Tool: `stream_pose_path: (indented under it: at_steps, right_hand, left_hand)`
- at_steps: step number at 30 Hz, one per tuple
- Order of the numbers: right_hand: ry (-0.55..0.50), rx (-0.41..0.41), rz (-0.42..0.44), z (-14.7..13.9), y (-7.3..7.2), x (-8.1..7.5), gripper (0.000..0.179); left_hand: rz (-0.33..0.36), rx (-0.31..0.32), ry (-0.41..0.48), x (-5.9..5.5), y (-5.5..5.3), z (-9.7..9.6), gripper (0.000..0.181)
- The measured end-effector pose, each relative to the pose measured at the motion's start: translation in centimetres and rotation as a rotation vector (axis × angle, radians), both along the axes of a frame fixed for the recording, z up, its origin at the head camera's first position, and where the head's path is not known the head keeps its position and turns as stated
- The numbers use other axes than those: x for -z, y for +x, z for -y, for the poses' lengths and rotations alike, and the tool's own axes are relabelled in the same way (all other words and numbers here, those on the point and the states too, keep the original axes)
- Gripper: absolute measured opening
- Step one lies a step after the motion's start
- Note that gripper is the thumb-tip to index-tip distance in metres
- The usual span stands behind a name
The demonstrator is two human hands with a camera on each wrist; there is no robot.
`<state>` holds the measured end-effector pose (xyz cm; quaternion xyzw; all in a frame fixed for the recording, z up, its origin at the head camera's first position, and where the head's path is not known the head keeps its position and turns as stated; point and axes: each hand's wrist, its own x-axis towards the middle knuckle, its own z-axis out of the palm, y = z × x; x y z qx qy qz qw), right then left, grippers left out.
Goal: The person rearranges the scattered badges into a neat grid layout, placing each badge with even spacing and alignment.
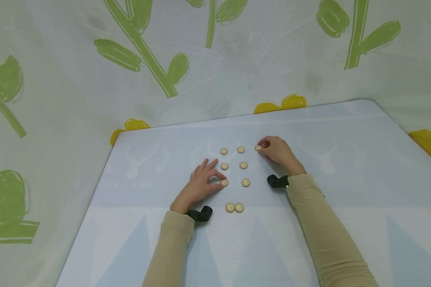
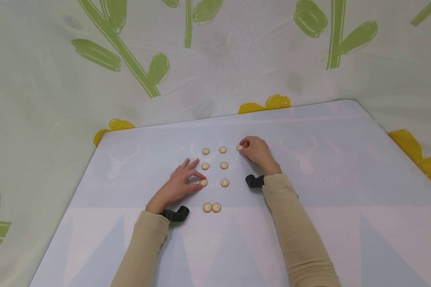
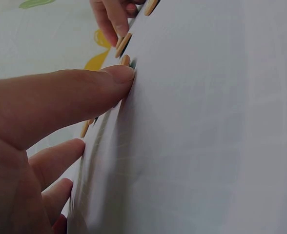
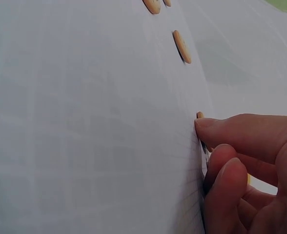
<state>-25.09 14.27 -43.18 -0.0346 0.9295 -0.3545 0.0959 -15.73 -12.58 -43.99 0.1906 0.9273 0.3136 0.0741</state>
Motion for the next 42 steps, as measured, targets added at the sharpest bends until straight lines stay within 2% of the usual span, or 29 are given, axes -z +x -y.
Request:
stream_pose_path:
  at_steps: [26, 35, 42]
  right_hand:
    - [-0.003, -0.002, 0.002, 0.06, 0.16, 0.20, 0.029]
    - [0.008, -0.014, -0.032, 0.06, 0.36, 0.12, 0.026]
    - [0.001, -0.017, -0.011, -0.05, 0.32, -0.03, 0.030]
  left_hand:
    - [-0.004, -0.001, 0.012, 0.20, 0.00, -0.03, 0.015]
    - [-0.005, 0.003, 0.018, 0.28, 0.01, 0.01, 0.015]
    - [-0.005, 0.000, 0.019, 0.35, -0.06, 0.06, 0.016]
